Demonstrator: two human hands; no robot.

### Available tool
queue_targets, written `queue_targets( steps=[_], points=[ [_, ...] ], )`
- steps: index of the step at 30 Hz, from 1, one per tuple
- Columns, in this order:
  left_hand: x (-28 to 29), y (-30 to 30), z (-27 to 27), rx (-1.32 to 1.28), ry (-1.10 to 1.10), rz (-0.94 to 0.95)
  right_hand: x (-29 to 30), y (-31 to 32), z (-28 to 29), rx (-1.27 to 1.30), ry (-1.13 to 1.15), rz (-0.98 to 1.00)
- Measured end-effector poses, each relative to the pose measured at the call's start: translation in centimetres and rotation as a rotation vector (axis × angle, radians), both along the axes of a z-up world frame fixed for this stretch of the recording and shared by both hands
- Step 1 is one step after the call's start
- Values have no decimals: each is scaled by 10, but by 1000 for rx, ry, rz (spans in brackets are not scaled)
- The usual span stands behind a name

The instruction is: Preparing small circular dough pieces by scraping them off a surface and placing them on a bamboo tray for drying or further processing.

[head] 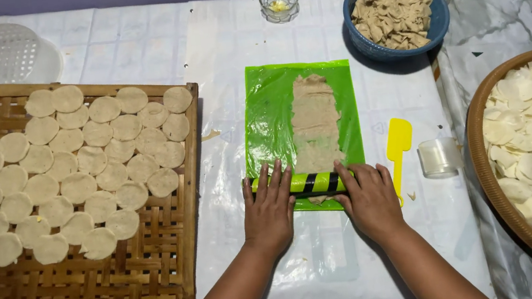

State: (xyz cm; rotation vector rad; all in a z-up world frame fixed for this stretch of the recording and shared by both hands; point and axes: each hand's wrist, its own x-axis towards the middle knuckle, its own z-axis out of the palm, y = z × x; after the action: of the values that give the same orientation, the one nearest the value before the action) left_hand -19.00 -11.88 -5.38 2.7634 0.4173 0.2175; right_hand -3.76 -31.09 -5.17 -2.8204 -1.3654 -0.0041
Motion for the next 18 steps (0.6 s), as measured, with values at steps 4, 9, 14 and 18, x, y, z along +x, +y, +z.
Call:
queue_targets(
  steps=[4,9,14,18],
  points=[
    [-6,-4,11,-176,-327,6,26,-7,-1,-6,231,-46],
    [7,3,-1,-469,-338,-117,26,-5,23,463,817,-349],
    [31,16,-40,-191,-99,-233,12,-17,52,593,794,-467],
    [48,24,-31,-232,-1,-222,4,-25,68,645,792,-548]
  ],
)
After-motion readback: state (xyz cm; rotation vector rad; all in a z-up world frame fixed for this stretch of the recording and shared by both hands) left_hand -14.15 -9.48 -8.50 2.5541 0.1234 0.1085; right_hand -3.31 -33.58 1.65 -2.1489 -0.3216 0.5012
